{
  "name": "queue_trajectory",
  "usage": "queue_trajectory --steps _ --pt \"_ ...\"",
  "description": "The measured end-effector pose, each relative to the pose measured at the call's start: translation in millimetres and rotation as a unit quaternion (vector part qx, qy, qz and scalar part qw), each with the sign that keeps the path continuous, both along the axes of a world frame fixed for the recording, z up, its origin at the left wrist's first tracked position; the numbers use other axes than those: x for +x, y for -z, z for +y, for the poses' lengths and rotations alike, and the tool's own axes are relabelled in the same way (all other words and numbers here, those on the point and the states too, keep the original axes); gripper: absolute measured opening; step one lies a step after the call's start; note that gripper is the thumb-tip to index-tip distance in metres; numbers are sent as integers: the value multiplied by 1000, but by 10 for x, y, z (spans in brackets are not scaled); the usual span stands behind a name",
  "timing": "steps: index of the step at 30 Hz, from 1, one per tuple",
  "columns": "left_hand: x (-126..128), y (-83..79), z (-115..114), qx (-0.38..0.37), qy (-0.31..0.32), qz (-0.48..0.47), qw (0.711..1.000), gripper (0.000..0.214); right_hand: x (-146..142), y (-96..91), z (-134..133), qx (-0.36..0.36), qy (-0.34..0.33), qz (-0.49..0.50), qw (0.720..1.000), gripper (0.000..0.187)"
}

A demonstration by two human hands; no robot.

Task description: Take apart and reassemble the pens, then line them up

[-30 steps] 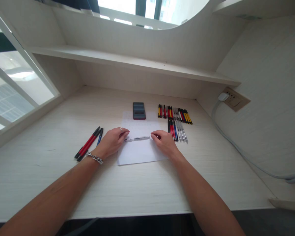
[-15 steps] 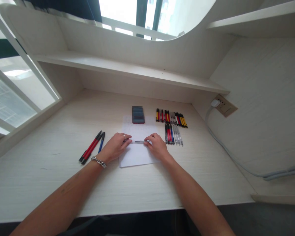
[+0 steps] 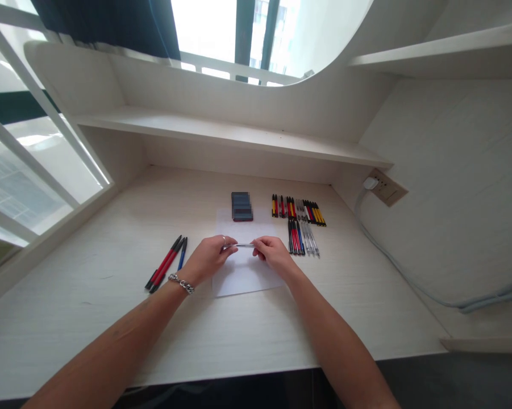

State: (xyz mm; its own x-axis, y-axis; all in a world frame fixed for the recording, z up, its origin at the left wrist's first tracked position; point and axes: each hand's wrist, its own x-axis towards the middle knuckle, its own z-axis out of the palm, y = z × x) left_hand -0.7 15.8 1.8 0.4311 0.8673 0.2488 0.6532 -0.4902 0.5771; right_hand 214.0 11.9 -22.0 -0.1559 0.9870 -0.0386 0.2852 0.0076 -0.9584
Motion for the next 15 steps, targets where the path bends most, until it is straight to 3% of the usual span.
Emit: queue_trajectory --steps 4,11,15 --pt "42 -26 -7 -2 6 10 1000 29 -62 121 27 -5 22 43 999 35" --pt "33 -23 -16 -98 -20 -32 994 34 -93 -12 -111 112 41 8 993 20" --pt "-26 -6 -48 -99 -17 -69 993 32 -127 -9 -147 124 39 50 990 21"
